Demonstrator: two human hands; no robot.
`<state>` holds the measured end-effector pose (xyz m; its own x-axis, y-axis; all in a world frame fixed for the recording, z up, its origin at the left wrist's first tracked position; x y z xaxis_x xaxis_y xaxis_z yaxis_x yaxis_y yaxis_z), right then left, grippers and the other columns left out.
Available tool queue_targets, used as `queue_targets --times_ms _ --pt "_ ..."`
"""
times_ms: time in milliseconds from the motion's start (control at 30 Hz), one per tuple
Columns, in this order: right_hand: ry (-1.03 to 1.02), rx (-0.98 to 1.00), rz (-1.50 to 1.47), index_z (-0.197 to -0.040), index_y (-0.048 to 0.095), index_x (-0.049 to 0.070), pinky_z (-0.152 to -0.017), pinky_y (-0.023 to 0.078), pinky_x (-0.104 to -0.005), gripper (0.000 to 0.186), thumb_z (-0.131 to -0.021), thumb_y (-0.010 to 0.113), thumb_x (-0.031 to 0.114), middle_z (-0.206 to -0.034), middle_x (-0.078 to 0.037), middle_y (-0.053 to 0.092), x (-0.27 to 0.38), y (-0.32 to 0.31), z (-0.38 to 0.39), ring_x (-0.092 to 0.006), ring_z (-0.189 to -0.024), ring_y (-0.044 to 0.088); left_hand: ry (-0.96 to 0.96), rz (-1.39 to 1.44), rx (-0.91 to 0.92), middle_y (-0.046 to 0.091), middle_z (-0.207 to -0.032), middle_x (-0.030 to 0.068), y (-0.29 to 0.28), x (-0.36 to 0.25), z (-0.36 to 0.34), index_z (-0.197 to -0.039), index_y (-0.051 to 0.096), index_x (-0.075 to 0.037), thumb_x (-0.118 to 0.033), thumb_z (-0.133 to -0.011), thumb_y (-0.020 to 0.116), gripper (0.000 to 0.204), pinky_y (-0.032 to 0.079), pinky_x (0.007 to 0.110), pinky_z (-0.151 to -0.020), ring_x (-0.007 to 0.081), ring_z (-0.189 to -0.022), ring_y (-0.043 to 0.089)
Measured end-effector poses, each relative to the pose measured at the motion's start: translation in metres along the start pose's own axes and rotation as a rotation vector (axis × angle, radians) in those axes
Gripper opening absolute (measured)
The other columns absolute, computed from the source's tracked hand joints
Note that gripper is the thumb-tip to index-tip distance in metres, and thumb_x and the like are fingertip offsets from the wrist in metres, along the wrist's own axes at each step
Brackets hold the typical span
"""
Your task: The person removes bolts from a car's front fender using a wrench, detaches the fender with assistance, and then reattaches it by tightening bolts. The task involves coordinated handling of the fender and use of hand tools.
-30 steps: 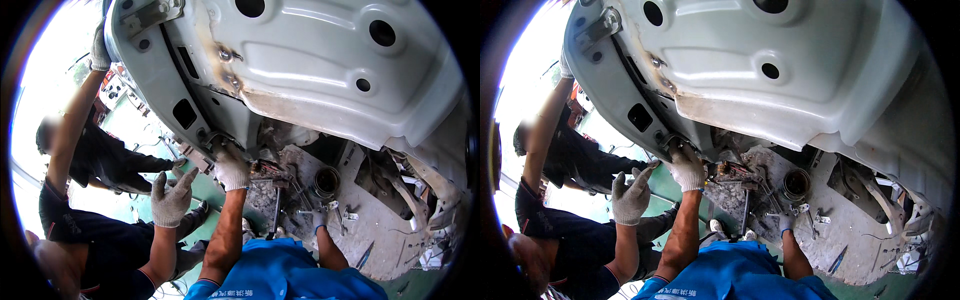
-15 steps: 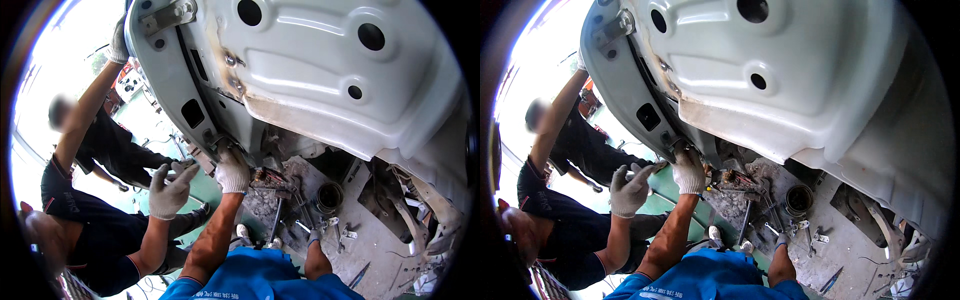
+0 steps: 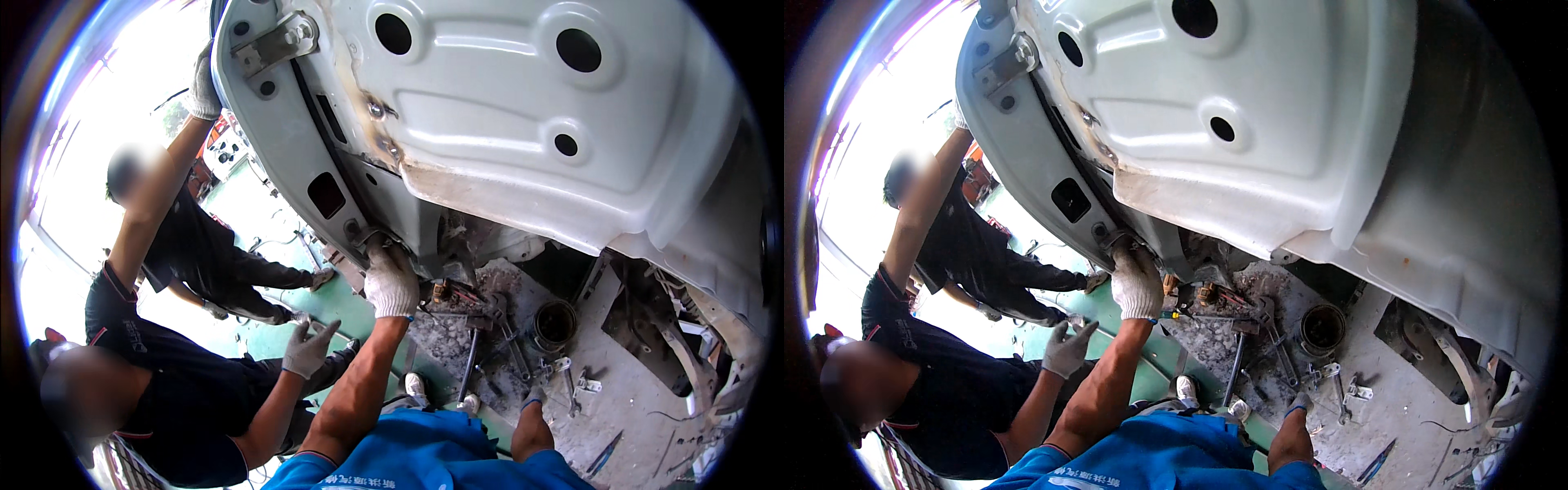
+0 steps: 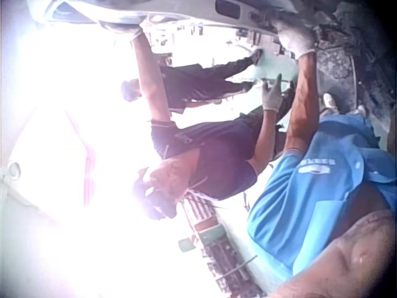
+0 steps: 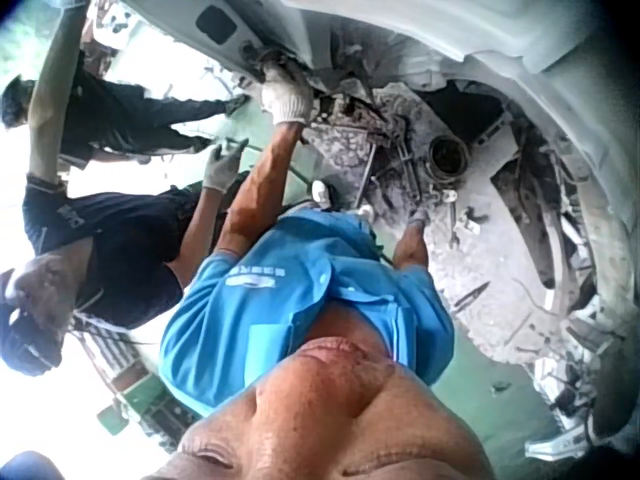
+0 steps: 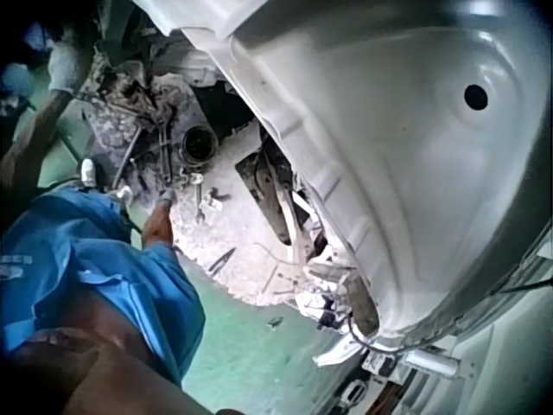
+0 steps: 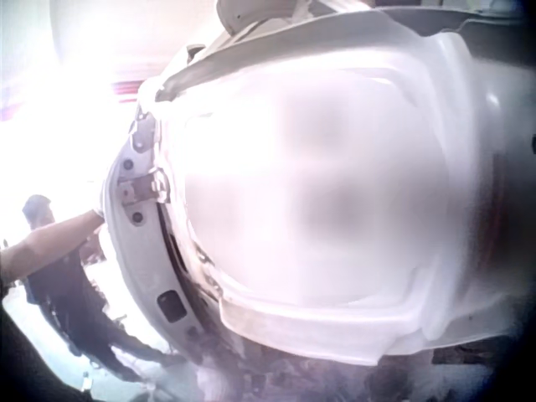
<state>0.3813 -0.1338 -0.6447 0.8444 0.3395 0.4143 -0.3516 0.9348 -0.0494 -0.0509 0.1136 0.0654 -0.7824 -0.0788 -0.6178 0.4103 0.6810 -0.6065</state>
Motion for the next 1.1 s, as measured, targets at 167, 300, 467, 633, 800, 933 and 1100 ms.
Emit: queue_targets --times_ms 167,300,467,633,800,933,1100 --pt "-0.004 0.090 0.005 -0.077 0.058 0.018 -0.041 0.040 -0.0318 0.013 -0.084 0.069 0.016 -0.064 -0.004 0.055 -0.005 0.001 0.048 -0.0174 -0.048 0.050 -0.091 -0.018 0.098 0.069 -0.112 0.0270 0.001 0.007 -0.003 -0.136 0.052 -0.010 -0.025 -0.103 0.050 0.037 0.052 0.058 -0.074 0.0498 -0.090 0.068" --pt "-0.056 0.254 0.136 -0.074 0.059 0.014 -0.042 0.041 -0.0339 0.012 -0.082 0.068 0.012 -0.061 -0.006 0.057 -0.021 0.005 0.064 -0.0200 -0.048 0.054 -0.045 0.021 0.057 0.069 -0.110 0.0278 -0.004 -0.001 -0.002 -0.136 0.054 -0.010 -0.024 -0.102 0.051 0.036 0.052 0.058 -0.075 0.0499 -0.090 0.068" --pt "-0.169 0.221 0.260 -0.089 0.070 0.007 -0.052 0.049 -0.0413 0.011 -0.079 0.073 0.012 -0.076 -0.007 0.066 -0.035 -0.014 0.047 -0.0225 -0.059 0.060 -0.043 0.090 0.121 0.068 -0.114 0.0280 0.012 -0.009 -0.005 -0.136 0.055 -0.010 -0.024 -0.102 0.051 0.037 0.053 0.057 -0.078 0.0504 -0.094 0.068" --pt "-0.058 0.269 0.297 -0.086 0.071 0.009 -0.052 0.050 -0.0415 0.003 -0.084 0.070 0.011 -0.078 -0.009 0.068 -0.061 -0.003 0.072 -0.0244 -0.059 0.063 -0.083 0.046 0.095 0.068 -0.117 0.0279 -0.004 0.000 0.000 -0.135 0.056 -0.010 -0.023 -0.101 0.052 0.037 0.053 0.057 -0.080 0.0509 -0.096 0.067" --pt "-0.152 0.441 0.482 -0.087 0.073 0.006 -0.057 0.051 -0.0434 0.009 -0.084 0.070 0.014 -0.080 -0.010 0.069 -0.067 0.003 -0.003 -0.0278 -0.065 0.065 -0.123 0.062 0.141 0.068 -0.118 0.0279 -0.002 -0.008 -0.005 -0.135 0.056 -0.010 -0.024 -0.101 0.053 0.037 0.052 0.058 -0.083 0.0515 -0.097 0.066" --pt "-0.526 0.424 0.736 -0.082 0.070 0.007 -0.055 0.050 -0.0429 0.009 -0.083 0.069 0.016 -0.073 -0.008 0.066 -0.057 0.014 -0.029 -0.0266 -0.059 0.062 -0.049 0.047 0.063 0.070 -0.108 0.0273 -0.001 -0.008 -0.005 -0.135 0.056 -0.011 -0.024 -0.100 0.054 0.038 0.053 0.058 -0.080 0.0523 -0.091 0.067" --pt "-0.549 0.401 0.909 -0.103 0.074 0.004 -0.081 0.052 -0.0438 0.031 -0.085 0.066 0.027 -0.106 -0.017 0.071 -0.046 0.013 -0.027 -0.0324 -0.095 0.067 -0.064 0.022 0.078 0.070 -0.087 0.0287 0.004 -0.006 -0.005 -0.134 0.053 -0.011 -0.028 -0.102 0.052 0.036 0.052 0.061 -0.067 0.0509 -0.077 0.067"
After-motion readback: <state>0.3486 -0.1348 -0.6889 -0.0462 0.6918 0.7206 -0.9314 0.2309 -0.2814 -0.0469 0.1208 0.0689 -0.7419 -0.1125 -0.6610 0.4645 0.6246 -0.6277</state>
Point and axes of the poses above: each hand's wrist, its own z-axis away from the middle knuckle, its own y-axis out of the palm, x = y × z, the point moved 9 cm from there along -z, towards the middle knuckle
